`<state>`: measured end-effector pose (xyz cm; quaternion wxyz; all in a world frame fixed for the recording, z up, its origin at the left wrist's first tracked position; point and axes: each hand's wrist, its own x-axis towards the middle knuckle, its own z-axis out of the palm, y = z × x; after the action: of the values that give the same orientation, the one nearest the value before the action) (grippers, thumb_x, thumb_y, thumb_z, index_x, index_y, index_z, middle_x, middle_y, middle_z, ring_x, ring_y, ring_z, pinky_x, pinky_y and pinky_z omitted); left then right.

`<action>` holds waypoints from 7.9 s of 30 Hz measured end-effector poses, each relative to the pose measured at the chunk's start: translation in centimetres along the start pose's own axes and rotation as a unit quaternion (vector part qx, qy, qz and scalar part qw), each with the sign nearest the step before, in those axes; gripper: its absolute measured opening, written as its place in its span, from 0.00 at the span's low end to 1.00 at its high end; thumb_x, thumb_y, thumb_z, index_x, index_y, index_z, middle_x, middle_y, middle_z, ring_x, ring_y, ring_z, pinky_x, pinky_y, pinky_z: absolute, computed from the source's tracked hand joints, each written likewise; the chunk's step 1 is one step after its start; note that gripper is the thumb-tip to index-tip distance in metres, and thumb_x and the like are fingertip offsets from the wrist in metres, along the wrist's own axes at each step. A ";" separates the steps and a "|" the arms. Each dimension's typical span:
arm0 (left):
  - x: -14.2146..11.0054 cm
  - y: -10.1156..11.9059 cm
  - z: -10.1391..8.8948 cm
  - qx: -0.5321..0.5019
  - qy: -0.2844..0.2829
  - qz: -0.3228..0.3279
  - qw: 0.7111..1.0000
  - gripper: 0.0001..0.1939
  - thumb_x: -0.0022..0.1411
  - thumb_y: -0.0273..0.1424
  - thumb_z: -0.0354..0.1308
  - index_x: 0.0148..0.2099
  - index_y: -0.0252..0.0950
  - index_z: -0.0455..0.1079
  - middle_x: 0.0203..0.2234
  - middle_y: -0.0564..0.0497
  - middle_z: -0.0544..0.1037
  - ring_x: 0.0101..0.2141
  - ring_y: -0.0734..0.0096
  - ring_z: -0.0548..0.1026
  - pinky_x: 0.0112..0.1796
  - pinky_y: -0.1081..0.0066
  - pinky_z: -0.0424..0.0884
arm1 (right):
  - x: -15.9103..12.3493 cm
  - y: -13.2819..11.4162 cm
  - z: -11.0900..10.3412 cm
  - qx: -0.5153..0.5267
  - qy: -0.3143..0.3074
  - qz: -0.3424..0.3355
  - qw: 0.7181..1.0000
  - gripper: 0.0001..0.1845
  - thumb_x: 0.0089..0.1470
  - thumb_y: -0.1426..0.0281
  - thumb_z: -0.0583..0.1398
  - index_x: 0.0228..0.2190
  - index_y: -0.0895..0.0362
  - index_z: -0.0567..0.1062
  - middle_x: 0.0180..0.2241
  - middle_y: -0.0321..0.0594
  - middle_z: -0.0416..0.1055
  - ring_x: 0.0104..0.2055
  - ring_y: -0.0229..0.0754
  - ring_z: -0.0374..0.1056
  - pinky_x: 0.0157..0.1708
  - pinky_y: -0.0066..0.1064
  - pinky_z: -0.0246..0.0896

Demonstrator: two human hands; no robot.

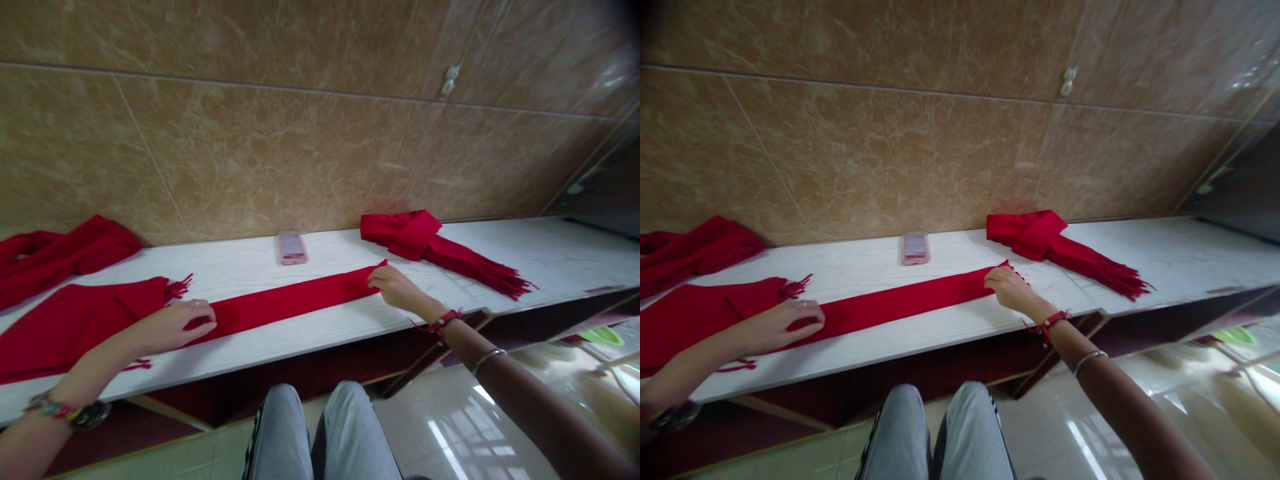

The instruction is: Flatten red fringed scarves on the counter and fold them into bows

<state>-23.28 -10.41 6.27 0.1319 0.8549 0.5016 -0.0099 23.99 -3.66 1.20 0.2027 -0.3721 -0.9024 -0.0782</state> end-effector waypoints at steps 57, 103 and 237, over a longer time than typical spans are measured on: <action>13.2 8.2 6.3 0.098 0.110 0.018 0.989 0.27 0.62 0.42 0.37 0.61 0.40 0.50 0.59 0.53 0.53 0.58 0.64 0.51 0.55 0.61 0.49 | 0.8 1.0 0.4 -0.053 -0.117 0.374 0.919 0.16 0.50 0.79 0.50 0.37 0.61 0.73 0.38 0.48 0.71 0.39 0.42 0.67 0.36 0.28 0.57; 14.4 8.7 6.2 0.081 0.111 0.038 0.990 0.26 0.63 0.41 0.37 0.61 0.40 0.50 0.59 0.50 0.54 0.58 0.59 0.50 0.54 0.56 0.49 | 1.0 3.4 4.7 -0.098 -0.101 0.148 0.979 0.21 0.60 0.66 0.44 0.54 0.56 0.59 0.57 0.48 0.55 0.58 0.47 0.50 0.50 0.49 0.52; 10.3 1.9 2.2 0.097 0.128 0.182 0.970 0.16 0.63 0.32 0.44 0.48 0.41 0.69 0.44 0.49 0.72 0.41 0.70 0.70 0.44 0.68 0.66 | 11.4 -6.1 6.1 0.216 -0.011 -0.079 0.973 0.16 0.53 0.64 0.55 0.43 0.55 0.72 0.44 0.42 0.70 0.47 0.41 0.63 0.49 0.34 0.57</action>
<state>-16.27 -3.05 3.06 -0.0177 0.9346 0.3472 0.0749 10.46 1.07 0.61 0.2621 -0.2476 -0.9266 0.1072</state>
